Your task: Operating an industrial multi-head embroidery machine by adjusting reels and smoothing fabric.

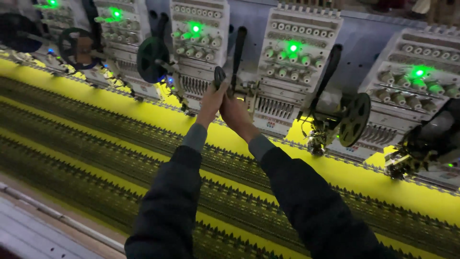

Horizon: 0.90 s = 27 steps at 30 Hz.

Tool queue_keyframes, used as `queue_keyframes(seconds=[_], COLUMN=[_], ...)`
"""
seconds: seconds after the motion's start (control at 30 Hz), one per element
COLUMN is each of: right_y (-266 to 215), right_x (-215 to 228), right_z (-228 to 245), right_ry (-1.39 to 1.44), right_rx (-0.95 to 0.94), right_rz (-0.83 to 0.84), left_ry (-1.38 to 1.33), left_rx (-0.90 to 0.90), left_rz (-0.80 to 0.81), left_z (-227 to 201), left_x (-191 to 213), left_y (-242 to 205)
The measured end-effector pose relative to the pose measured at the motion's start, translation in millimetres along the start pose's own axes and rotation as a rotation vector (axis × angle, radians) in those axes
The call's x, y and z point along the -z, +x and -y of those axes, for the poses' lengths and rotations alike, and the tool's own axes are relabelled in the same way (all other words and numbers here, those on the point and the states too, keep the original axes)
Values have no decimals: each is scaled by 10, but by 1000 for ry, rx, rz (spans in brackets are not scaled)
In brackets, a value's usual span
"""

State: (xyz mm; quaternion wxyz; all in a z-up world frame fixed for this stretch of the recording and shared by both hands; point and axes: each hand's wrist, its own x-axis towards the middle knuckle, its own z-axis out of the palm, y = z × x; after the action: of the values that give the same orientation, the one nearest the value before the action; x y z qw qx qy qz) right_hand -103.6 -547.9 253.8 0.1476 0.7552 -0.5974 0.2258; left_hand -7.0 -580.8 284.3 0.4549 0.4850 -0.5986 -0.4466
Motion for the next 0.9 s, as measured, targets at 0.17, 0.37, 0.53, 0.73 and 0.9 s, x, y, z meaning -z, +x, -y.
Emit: queue_keyframes(seconds=[0.17, 0.37, 0.53, 0.73, 0.9], right_y=[-428, -896, -1008, -1090, -1064], right_x=[434, 460, 437, 259, 161], right_z=[117, 30, 64, -42, -189], right_ry=[303, 907, 1356, 1207, 1048], right_rx=[49, -239, -446, -401, -271], right_rz=[66, 35, 227, 74, 29], left_ry=[91, -149, -467, -330, -165], left_rx=[-25, -241, -338, -183, -78], left_rz=[-317, -329, -322, -260, -249], left_z=[168, -132, 259, 726, 720], left_x=[209, 198, 44, 36, 173], left_y=[-267, -1393, -1687, -1754, -1899])
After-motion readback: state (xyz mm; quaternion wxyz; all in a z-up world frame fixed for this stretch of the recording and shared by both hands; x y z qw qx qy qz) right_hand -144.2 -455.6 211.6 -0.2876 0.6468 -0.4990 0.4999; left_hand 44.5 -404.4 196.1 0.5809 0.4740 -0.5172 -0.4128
